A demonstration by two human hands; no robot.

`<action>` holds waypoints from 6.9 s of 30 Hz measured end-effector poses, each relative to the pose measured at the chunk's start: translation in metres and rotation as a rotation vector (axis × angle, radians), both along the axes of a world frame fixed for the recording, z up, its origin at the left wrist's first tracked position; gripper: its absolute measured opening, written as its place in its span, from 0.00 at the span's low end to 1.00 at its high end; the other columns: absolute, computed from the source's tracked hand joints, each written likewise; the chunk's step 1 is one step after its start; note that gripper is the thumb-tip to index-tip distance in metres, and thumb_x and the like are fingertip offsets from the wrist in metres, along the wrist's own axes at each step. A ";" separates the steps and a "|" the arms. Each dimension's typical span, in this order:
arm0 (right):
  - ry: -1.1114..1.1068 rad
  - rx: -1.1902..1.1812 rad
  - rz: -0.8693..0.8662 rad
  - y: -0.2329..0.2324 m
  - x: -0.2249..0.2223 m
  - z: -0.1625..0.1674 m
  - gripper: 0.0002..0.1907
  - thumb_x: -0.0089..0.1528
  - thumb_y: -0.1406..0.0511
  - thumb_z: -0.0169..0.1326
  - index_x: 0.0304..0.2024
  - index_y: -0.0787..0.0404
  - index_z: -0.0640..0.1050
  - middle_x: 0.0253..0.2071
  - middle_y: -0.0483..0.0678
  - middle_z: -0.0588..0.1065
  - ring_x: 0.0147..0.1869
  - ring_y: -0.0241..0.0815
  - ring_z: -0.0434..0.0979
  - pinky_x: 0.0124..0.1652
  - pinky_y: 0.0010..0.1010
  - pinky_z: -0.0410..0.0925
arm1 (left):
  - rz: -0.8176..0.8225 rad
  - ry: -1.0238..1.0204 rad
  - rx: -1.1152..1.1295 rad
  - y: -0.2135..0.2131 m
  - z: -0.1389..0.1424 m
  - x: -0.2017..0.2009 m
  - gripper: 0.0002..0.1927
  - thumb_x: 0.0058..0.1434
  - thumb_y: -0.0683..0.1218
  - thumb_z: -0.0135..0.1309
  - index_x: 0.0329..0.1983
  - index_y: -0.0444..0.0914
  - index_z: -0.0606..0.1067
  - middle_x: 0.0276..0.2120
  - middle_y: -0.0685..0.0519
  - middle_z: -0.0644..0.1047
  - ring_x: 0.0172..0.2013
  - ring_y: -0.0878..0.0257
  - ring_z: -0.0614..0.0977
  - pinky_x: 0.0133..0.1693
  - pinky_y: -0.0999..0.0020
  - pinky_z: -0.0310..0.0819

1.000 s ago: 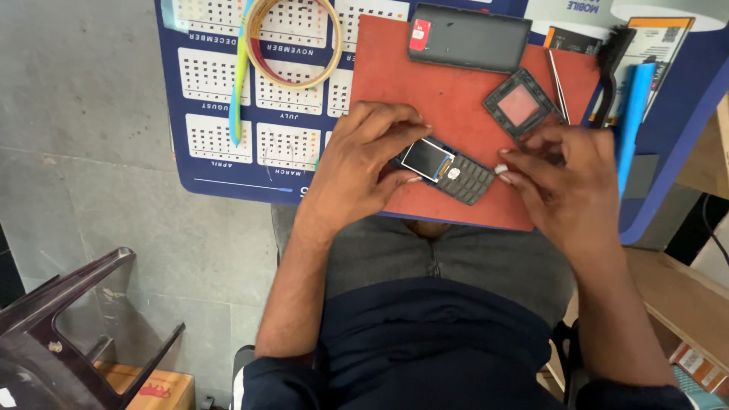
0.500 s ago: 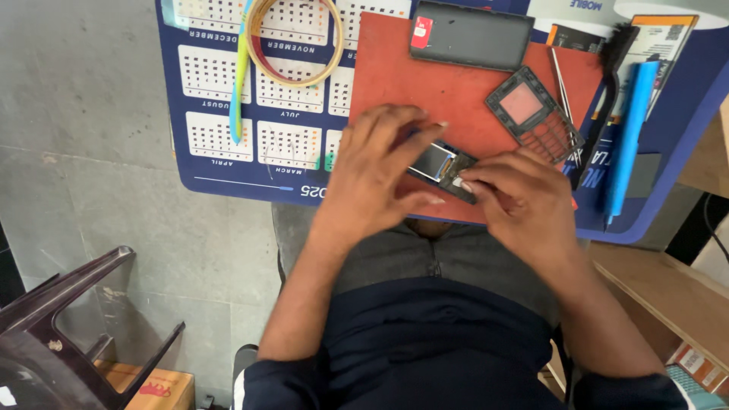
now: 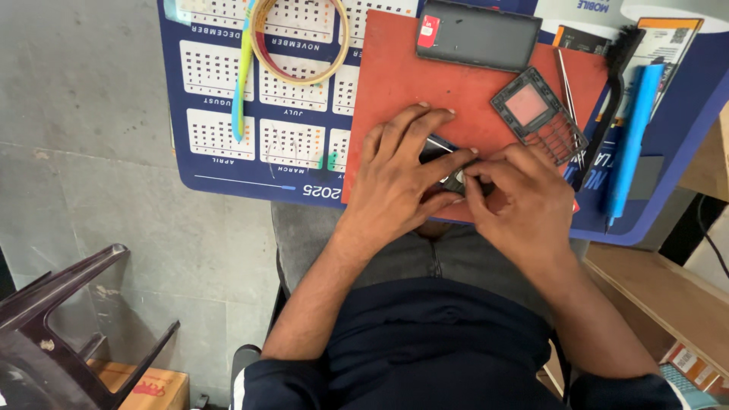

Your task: The person assembles a small electronic device by inserting a circuit board into a plastic housing, attaching a keypad, and securing the back cover. They handle the device components, a small white paper, and a black plastic frame during the process.

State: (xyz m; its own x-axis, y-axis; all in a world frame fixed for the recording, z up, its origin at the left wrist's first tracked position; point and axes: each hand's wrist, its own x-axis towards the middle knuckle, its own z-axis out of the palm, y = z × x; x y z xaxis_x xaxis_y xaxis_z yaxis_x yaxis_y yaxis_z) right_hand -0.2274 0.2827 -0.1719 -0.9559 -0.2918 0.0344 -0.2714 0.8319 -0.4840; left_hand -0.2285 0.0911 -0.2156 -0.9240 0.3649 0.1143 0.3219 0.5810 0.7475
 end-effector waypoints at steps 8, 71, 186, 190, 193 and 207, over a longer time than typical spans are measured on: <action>0.071 0.003 0.136 0.004 0.004 0.001 0.09 0.56 0.70 0.68 0.39 0.57 0.83 0.38 0.44 0.74 0.40 0.43 0.76 0.38 0.33 0.70 | 0.005 0.012 -0.002 0.001 -0.002 0.000 0.28 0.50 0.56 0.69 0.56 0.52 0.81 0.67 0.55 0.66 0.70 0.54 0.64 0.64 0.51 0.59; -0.061 0.042 -0.113 -0.011 0.008 -0.002 0.06 0.59 0.66 0.68 0.33 0.58 0.82 0.26 0.43 0.72 0.26 0.41 0.73 0.27 0.34 0.65 | 0.007 0.026 0.006 0.001 -0.004 0.000 0.27 0.49 0.52 0.70 0.55 0.51 0.81 0.66 0.56 0.67 0.70 0.54 0.64 0.66 0.50 0.58; -0.533 -1.158 -0.435 0.050 0.028 -0.025 0.10 0.70 0.75 0.56 0.53 0.76 0.77 0.46 0.55 0.79 0.48 0.40 0.80 0.52 0.30 0.74 | 0.001 -0.718 0.937 0.042 0.013 -0.006 0.02 0.71 0.34 0.52 0.45 0.32 0.74 0.38 0.53 0.79 0.39 0.71 0.79 0.37 0.76 0.74; -0.479 -1.149 -0.389 0.041 0.021 -0.015 0.08 0.70 0.77 0.58 0.52 0.76 0.77 0.46 0.55 0.79 0.48 0.37 0.80 0.52 0.27 0.74 | 0.045 -0.698 0.908 0.044 0.016 -0.006 0.02 0.71 0.35 0.53 0.45 0.32 0.75 0.37 0.53 0.79 0.38 0.71 0.80 0.36 0.76 0.74; -0.355 -1.034 -0.417 0.030 0.014 -0.001 0.15 0.62 0.77 0.59 0.52 0.69 0.75 0.49 0.51 0.77 0.51 0.35 0.79 0.53 0.25 0.74 | 0.045 -0.639 0.873 0.042 0.021 -0.006 0.03 0.70 0.35 0.53 0.45 0.32 0.75 0.38 0.53 0.80 0.40 0.70 0.82 0.38 0.76 0.77; -0.022 -0.572 -0.198 0.039 0.019 0.001 0.10 0.64 0.77 0.68 0.46 0.66 0.82 0.52 0.51 0.75 0.55 0.38 0.78 0.52 0.23 0.73 | 0.032 -0.781 0.997 0.039 0.019 -0.004 0.07 0.74 0.38 0.50 0.52 0.30 0.75 0.43 0.51 0.81 0.42 0.68 0.84 0.42 0.73 0.83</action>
